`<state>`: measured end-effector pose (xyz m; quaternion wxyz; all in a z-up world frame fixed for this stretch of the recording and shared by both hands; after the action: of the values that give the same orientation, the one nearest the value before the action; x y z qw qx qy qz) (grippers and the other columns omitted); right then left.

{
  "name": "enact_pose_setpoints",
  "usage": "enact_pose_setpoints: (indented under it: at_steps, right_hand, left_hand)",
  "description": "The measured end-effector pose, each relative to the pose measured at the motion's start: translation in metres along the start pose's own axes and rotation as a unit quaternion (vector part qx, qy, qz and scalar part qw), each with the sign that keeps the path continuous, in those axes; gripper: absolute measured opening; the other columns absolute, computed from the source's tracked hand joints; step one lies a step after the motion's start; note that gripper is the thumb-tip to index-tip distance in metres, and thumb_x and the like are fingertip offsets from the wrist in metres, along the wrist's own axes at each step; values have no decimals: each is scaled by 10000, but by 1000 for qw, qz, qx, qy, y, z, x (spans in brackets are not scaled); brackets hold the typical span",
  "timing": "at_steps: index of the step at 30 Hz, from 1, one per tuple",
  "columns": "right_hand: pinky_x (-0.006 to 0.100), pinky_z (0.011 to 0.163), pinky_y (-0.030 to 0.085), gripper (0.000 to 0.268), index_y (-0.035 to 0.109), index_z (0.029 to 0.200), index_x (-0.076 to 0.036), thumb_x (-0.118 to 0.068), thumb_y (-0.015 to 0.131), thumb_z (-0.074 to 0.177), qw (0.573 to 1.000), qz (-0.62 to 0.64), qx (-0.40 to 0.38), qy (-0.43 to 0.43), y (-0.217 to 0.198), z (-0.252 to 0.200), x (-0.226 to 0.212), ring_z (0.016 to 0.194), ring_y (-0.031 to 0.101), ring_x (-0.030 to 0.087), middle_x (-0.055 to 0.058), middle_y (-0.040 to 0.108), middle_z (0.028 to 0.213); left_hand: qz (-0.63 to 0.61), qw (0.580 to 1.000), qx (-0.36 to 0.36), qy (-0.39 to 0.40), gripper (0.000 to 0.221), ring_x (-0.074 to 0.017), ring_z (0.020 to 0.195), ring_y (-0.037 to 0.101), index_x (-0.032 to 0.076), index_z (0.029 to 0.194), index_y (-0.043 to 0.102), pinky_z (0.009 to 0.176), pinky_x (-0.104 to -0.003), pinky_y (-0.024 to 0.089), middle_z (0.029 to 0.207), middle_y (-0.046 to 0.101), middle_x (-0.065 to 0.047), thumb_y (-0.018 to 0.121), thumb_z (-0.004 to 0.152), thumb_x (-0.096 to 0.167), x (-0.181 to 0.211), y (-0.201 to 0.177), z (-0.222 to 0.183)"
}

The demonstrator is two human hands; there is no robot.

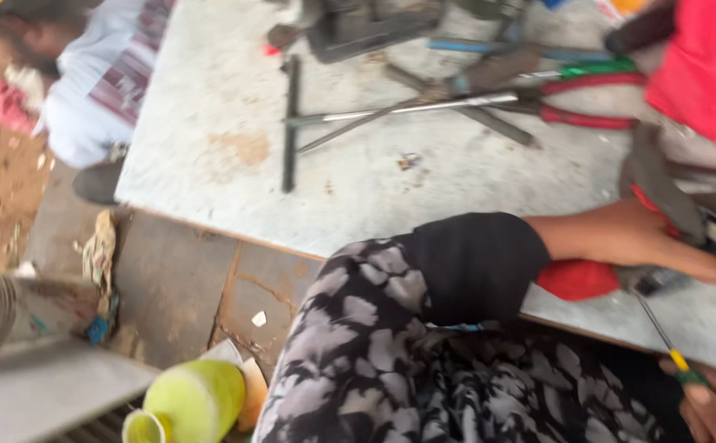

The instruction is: The person disassembles a mechanical part, likely an automotive horn, using a screwdriver to remove screws and pliers to manipulate internal components on a cluttered workbench.

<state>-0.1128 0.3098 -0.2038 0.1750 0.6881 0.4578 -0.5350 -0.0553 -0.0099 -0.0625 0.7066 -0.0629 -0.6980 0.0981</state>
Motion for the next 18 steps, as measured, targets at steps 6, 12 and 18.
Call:
enact_pose_setpoints:
  at_steps: [6, 12, 18]
  right_hand:
    - [257, 421, 341, 406, 653, 1283, 91, -207, 550, 1027, 999, -35, -3, -8, -15, 5, 13, 406, 416, 106, 51, 443, 523]
    - [253, 479, 341, 411, 651, 1349, 62, -192, 575, 1036, 997, 34, 4, 76, -8, -9, -11, 541, 433, 95, 37, 497, 649]
    - [246, 550, 415, 430, 630, 1345, 14, -190, 571, 972, 984, 35, 19, 173, 19, -57, -137, 656, 513, 59, 1, 582, 789]
  left_hand:
    - [-76, 992, 9, 97, 496, -115, 727, 680, 87, 775, 840, 617, -306, 513, 731, 770, 3, 749, 771, 575, 14, -5, -2]
    - [4, 1000, 2, 26, 545, -147, 753, 629, 57, 772, 818, 662, -323, 536, 741, 780, -39, 745, 779, 597, 4, -3, 0]
    - [-33, 997, -46, -56, 549, -170, 817, 696, 89, 998, 794, 715, -357, 554, 864, 759, -40, 749, 780, 591, 2, -3, -12]
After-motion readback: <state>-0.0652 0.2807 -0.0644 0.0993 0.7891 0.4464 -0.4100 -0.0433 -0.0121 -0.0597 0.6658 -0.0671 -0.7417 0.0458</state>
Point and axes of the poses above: each hand's wrist, its own z-axis towards the middle knuckle, its own y-axis out of the palm, x = y × z, the point moved 4 cm from there along z, towards the middle knuckle
